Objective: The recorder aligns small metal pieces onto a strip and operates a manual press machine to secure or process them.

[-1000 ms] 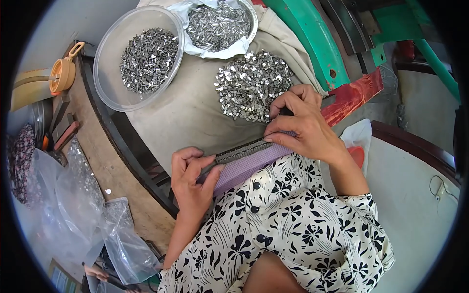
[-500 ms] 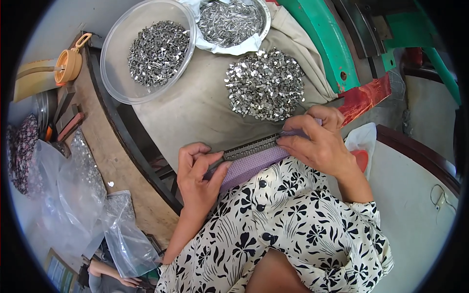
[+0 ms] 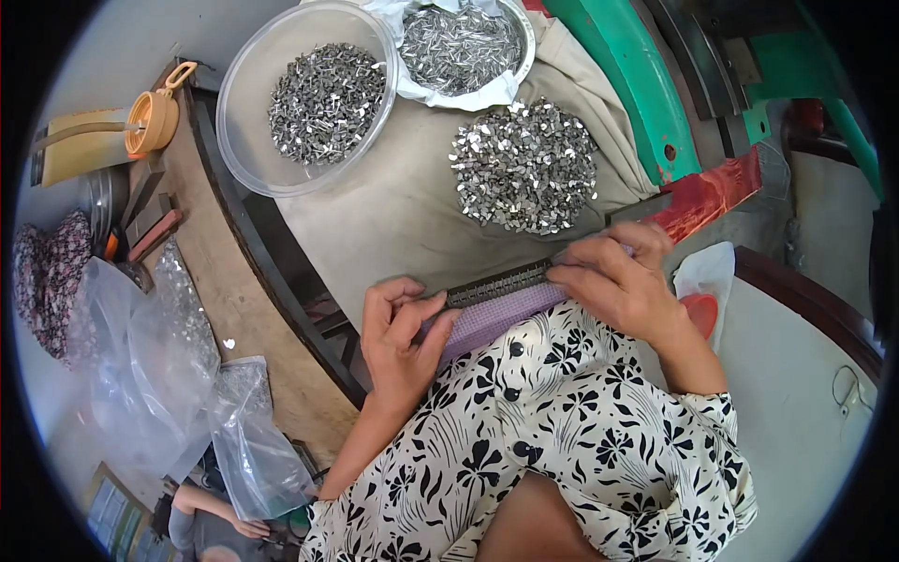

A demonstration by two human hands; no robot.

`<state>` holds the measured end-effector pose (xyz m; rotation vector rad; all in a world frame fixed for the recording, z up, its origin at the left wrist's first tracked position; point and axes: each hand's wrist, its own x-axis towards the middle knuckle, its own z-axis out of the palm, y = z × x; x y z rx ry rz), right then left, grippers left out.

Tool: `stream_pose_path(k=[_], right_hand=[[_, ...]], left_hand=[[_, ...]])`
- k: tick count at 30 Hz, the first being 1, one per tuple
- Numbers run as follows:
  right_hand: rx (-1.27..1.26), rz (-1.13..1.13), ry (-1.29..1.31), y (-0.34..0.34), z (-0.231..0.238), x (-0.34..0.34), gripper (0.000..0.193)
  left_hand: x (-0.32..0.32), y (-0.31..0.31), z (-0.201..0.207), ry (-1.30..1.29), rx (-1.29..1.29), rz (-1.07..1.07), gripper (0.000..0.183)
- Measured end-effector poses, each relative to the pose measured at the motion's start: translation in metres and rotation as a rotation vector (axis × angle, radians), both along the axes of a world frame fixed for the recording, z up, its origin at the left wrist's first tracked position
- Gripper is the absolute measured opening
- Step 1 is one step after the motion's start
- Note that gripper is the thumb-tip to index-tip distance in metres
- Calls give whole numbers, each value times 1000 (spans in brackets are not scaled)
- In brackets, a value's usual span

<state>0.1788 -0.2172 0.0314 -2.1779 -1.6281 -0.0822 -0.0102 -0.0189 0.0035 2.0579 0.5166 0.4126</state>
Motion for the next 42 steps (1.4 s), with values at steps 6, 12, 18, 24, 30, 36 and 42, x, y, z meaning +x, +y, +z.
stream_pose_path(k=[6,12,18,24,30,36,42], right_hand=[[155,-347,-14,-28,3,13,27],[89,-629,84,-57,-13,22,31],[50,-599,312,-67,-13,34,39],[11,-616,395,-76,-11,47,32],[23,-494,250,-66,-9,44,29],[51,-525,234,-71,1,33,31],[118,-404,327,-43,23,10,35]], left_hand=[[-3,-1,-2,-6,33,2,28],[0,-2,-3,-20,61,-14,28],[3,-2,-2,3,57,-26,26],[2,-1,0,17,25,-5,25],[0,-1,1,17,61,-43,27],[2,-1,-3,0,61,-36,26],[2,-3,-2,7,57,-28,26]])
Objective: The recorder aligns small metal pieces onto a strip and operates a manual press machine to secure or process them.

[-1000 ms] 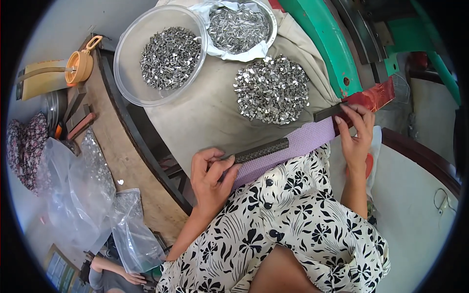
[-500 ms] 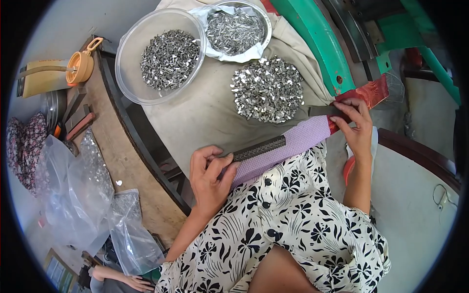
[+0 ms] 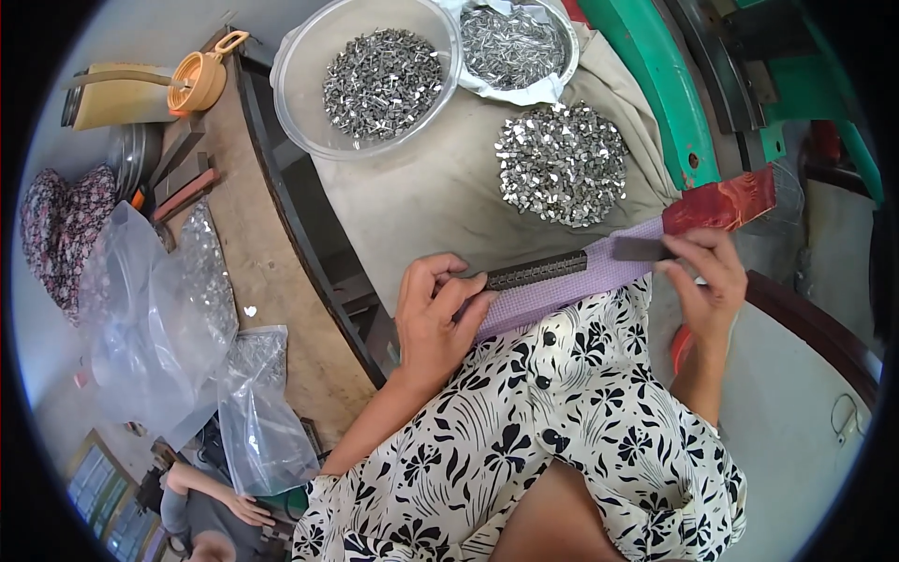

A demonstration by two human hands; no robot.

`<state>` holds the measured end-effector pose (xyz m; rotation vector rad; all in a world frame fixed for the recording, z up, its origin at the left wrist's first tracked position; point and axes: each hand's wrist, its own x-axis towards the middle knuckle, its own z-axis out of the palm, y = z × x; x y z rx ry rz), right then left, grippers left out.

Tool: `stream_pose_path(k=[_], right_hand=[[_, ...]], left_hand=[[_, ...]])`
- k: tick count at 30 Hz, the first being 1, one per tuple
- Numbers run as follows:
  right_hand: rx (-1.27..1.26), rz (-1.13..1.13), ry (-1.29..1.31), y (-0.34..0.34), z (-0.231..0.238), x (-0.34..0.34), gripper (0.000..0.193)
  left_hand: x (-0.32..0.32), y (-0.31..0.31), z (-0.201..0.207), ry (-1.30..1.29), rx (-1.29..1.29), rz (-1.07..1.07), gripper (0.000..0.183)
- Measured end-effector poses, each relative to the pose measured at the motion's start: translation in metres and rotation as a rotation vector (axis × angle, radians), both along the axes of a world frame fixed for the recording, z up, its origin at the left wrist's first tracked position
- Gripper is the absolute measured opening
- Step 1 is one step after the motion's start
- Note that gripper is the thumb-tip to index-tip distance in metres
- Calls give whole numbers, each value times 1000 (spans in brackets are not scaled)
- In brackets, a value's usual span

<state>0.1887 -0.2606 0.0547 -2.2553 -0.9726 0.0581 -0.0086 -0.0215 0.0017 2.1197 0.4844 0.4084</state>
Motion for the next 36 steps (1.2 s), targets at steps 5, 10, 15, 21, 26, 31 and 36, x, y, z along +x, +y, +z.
stream_pose_path(k=[5,10,15,21,26,31,36], right_hand=[[6,235,-15,46,0,-21,32],[-7,307,23,65,-8,-32,31],[-37,325,38,70,-14,-31,32],[-85,355,50,73,-12,-28,26],[-106,365,67,69,-10,-29,31],[-103,286,133,63,-14,-25,30],[-19,247,50,51,-25,-30,32]], left_hand=[[-1,0,0,1,-11,4,26],[1,1,6,57,-31,17,25],[3,15,23,159,-128,-95,26],[6,14,26,199,-141,-102,17],[11,6,29,226,-96,-44,14],[13,5,34,294,-155,-1,12],[9,8,31,254,-121,-40,22]])
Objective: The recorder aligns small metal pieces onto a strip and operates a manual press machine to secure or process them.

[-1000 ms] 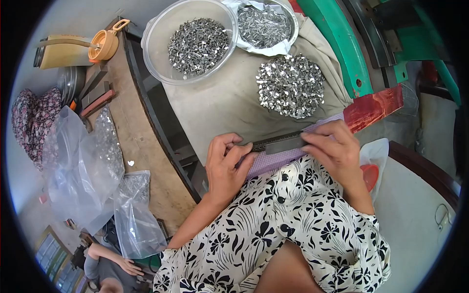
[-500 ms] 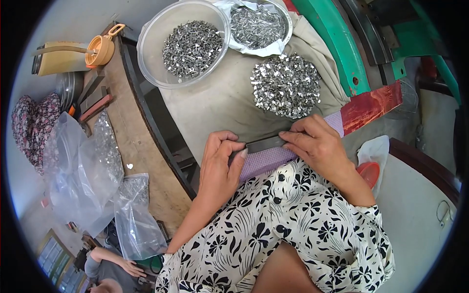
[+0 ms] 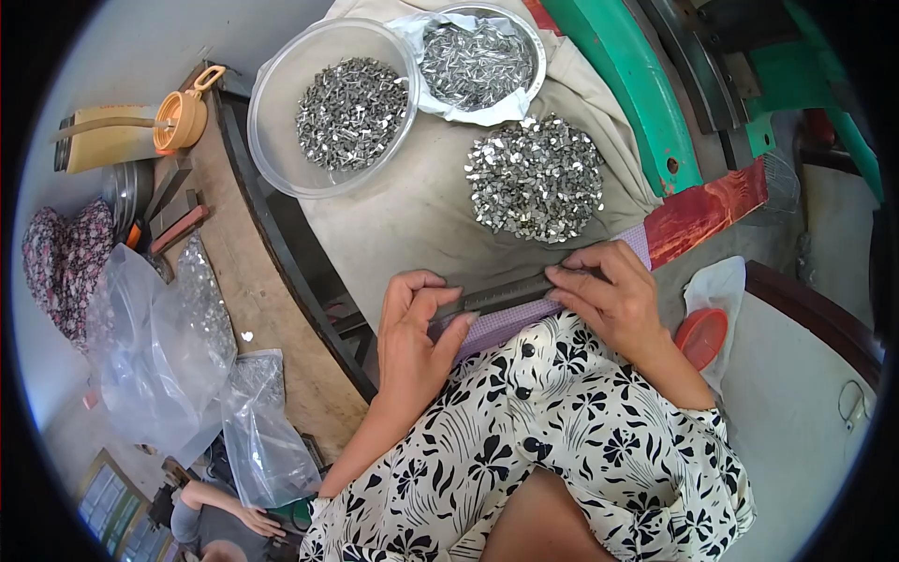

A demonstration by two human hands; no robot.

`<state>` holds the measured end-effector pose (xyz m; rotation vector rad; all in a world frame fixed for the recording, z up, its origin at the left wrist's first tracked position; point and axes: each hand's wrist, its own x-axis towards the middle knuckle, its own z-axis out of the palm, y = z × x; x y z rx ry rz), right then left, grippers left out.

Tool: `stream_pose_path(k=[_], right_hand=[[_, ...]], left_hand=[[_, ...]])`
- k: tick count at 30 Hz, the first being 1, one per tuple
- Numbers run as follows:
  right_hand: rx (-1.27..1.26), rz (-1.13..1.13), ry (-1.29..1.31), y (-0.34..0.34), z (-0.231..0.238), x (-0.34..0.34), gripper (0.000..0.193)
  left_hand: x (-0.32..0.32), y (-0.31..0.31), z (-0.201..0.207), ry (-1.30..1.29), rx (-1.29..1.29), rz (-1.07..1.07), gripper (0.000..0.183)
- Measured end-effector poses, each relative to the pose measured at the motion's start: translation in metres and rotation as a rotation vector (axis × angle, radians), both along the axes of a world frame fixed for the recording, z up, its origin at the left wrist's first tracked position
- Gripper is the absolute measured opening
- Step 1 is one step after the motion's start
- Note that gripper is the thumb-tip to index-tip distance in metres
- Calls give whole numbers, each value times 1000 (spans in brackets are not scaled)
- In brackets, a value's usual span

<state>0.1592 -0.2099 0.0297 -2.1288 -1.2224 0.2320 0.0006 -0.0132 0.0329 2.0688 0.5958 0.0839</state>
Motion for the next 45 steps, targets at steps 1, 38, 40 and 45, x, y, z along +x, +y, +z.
stream_pose_path(k=[1,38,40,45], right_hand=[[53,23,-33,-2,-2,1,32],[408,-687,-136,-92,59,104,16],[381,-693,-141,-96,60,98,16],[377,-704,-115,-95,59,98,16]], left_hand=[[0,0,0,-12,-6,-7,25],[314,-58,95,-721,862,-986,6],[314,-62,96,-708,859,-1016,5],[312,-67,100,-668,1022,-1068,8]])
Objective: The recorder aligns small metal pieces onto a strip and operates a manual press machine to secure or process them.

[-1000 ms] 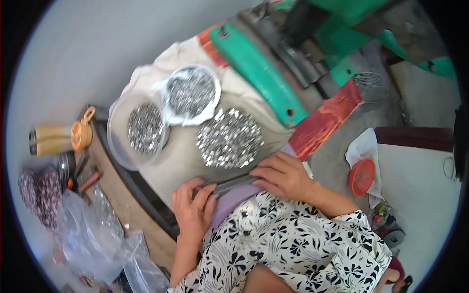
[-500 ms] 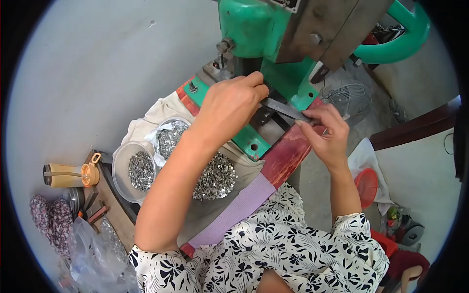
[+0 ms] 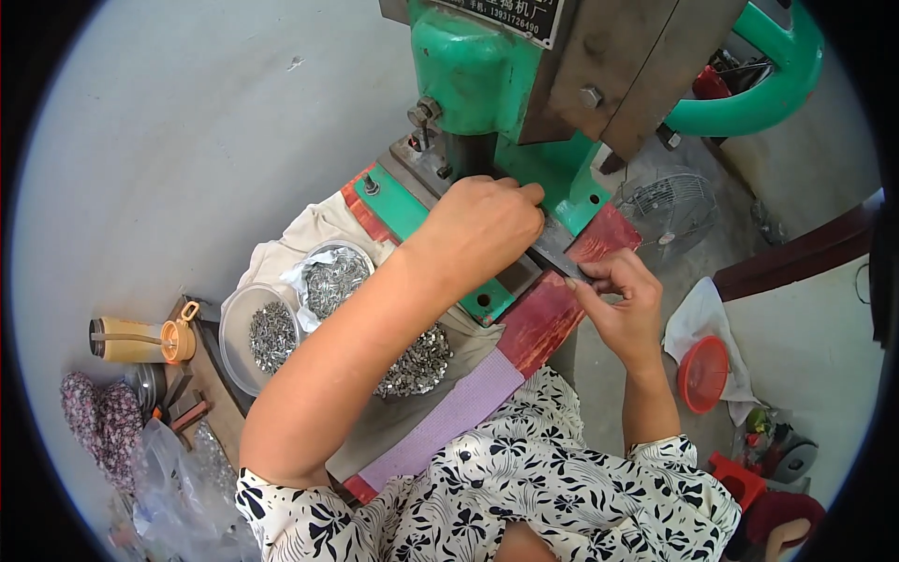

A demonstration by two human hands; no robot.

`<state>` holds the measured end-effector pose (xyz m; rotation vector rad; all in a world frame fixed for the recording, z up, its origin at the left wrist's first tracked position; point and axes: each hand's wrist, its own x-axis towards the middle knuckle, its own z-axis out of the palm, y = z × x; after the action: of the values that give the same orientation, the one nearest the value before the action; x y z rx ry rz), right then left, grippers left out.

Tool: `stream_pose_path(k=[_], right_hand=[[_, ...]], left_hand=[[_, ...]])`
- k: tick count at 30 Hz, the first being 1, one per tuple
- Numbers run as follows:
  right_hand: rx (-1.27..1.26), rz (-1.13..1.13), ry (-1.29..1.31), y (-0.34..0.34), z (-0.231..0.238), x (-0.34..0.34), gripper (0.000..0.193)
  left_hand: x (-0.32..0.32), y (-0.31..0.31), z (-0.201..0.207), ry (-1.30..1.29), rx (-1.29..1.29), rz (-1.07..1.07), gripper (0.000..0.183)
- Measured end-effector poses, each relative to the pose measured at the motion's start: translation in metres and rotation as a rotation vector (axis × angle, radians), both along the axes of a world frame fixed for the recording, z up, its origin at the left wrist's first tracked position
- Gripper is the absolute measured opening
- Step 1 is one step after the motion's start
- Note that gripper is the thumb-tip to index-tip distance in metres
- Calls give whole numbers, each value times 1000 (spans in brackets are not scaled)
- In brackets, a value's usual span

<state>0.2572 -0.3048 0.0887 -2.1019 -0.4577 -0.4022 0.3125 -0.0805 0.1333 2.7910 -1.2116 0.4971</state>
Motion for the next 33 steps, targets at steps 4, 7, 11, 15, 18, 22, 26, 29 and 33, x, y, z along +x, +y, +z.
stream_pose_path(k=[4,7,11,15,18,22,26,29,33], right_hand=[[15,33,15,17,-3,12,17],[26,38,28,34,-5,22,17],[22,116,5,42,-18,40,21],[226,195,378,24,-16,68,26],[76,121,72,29,-19,96,20],[-176,180,-122,37,-22,109,24],[-88,181,45,45,-17,101,25],[-56,188,40,52,-17,100,21],[29,227,30,53,-35,115,18]], left_hand=[[-23,-3,-8,-28,-87,45,15],[-39,-4,-28,-4,-131,97,33],[-47,2,-46,-41,-200,207,45],[-48,7,-57,-71,-256,266,48],[-48,1,-63,-66,-294,277,49],[-50,-2,-66,-54,-355,313,49],[-50,-1,-70,-47,-363,312,49],[-50,-2,-74,-60,-376,318,48],[-50,-4,-75,-64,-391,318,49]])
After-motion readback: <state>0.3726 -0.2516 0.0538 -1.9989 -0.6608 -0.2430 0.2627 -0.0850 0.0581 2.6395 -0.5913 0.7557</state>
